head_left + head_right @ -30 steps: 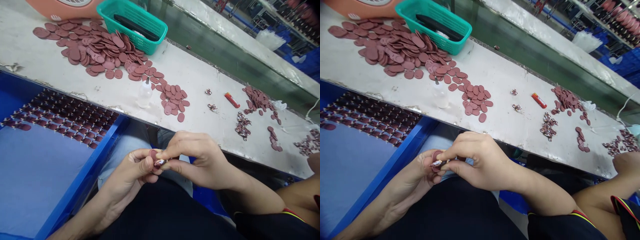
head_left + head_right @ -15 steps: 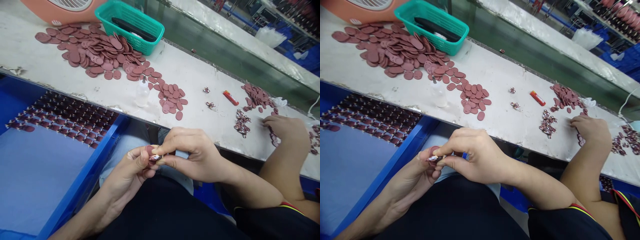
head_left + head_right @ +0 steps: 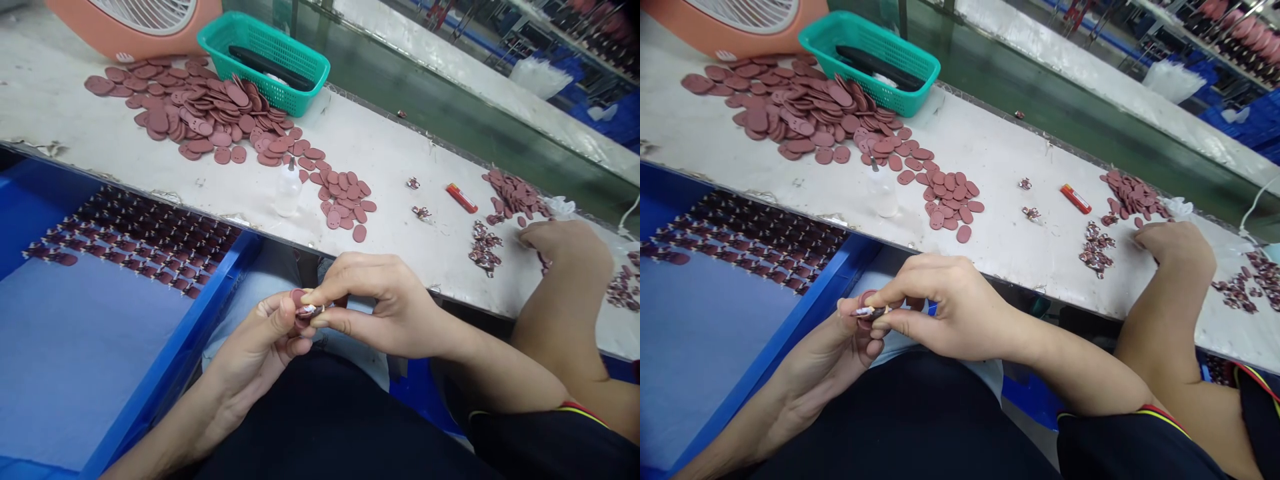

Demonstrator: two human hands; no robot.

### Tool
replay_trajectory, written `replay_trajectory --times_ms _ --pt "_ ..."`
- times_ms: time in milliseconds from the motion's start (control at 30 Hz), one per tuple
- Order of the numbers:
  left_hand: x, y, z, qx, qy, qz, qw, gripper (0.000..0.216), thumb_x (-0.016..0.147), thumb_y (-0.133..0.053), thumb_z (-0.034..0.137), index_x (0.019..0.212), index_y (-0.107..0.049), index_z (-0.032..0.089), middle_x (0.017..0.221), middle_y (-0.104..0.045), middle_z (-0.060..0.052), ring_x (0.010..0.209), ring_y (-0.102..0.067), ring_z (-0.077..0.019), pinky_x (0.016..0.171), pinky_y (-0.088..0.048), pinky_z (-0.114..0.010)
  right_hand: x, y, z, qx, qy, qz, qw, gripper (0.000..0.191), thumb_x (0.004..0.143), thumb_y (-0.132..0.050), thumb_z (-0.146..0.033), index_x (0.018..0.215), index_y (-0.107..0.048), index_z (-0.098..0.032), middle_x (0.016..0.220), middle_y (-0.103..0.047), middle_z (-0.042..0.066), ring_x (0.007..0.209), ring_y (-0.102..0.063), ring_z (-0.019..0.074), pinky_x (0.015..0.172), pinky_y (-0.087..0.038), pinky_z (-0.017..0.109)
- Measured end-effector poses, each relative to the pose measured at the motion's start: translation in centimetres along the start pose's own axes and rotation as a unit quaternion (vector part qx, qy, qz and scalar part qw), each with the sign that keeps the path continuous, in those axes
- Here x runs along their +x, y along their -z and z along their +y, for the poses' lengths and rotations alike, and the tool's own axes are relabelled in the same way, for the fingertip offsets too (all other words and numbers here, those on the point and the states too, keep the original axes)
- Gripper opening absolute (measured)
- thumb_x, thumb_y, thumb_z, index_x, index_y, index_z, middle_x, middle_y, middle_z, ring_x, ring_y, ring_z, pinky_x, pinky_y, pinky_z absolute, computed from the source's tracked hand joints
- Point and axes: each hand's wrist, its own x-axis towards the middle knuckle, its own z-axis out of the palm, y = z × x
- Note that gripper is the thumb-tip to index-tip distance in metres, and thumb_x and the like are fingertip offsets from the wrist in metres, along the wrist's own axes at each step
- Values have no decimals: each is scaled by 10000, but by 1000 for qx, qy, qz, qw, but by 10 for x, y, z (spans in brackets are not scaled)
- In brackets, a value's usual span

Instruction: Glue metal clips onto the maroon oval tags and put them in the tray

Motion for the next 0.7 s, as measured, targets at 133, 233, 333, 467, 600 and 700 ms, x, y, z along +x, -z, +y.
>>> replay_trajectory --times_ms 133,233,333,467,600,700 --pt "0 5 3 -20 2 -27 999 226 622 -929 338 706 -783 187 638 -707 33 560 -662 -67 488 -559 -110 3 2 -3 -2 -4 -8 1000 325 814 -812 -173 1115 -706 -117 935 -743 52 801 -651 124 732 -541 236" --pt "-1 8 5 -27 4 -17 999 235 618 -928 336 755 -790 203 695 -736 25 592 -684 -83 482 -563 -120 4 4 -4 -11 -7 12 1000 491 776 -852 -224 1205 -671 -71 963 -731 63 784 -630 118 702 -534 225" --pt "-2 8 7 -31 19 4 999 294 562 -942 363 739 -780 193 666 -736 22 572 -688 -88 465 -563 -126 7 4 -2 -2 -5 11 1000 277 849 -779 -171 1097 -724 -60 914 -739 66 783 -637 108 729 -530 214" --pt "-2 7 8 -50 28 22 998 327 499 -963 350 679 -745 186 597 -711 41 538 -686 -87 458 -561 -125 11 0 2 24 -7 -6 1000 143 883 -735 -132 1015 -754 -82 885 -747 59 808 -662 103 777 -531 207" --pt "-1 8 6 -74 38 46 996 372 439 -980 309 699 -743 188 574 -706 51 530 -692 -87 466 -559 -114 13 -4 5 38 -33 1 999 62 873 -745 -142 926 -765 -117 812 -730 30 731 -649 97 689 -522 196" --pt "0 8 4 -94 38 53 993 366 439 -981 284 698 -744 178 577 -712 43 530 -698 -89 484 -568 -114 13 -7 6 47 -46 3 998 31 859 -759 -142 882 -763 -121 774 -715 23 701 -639 96 652 -513 194"
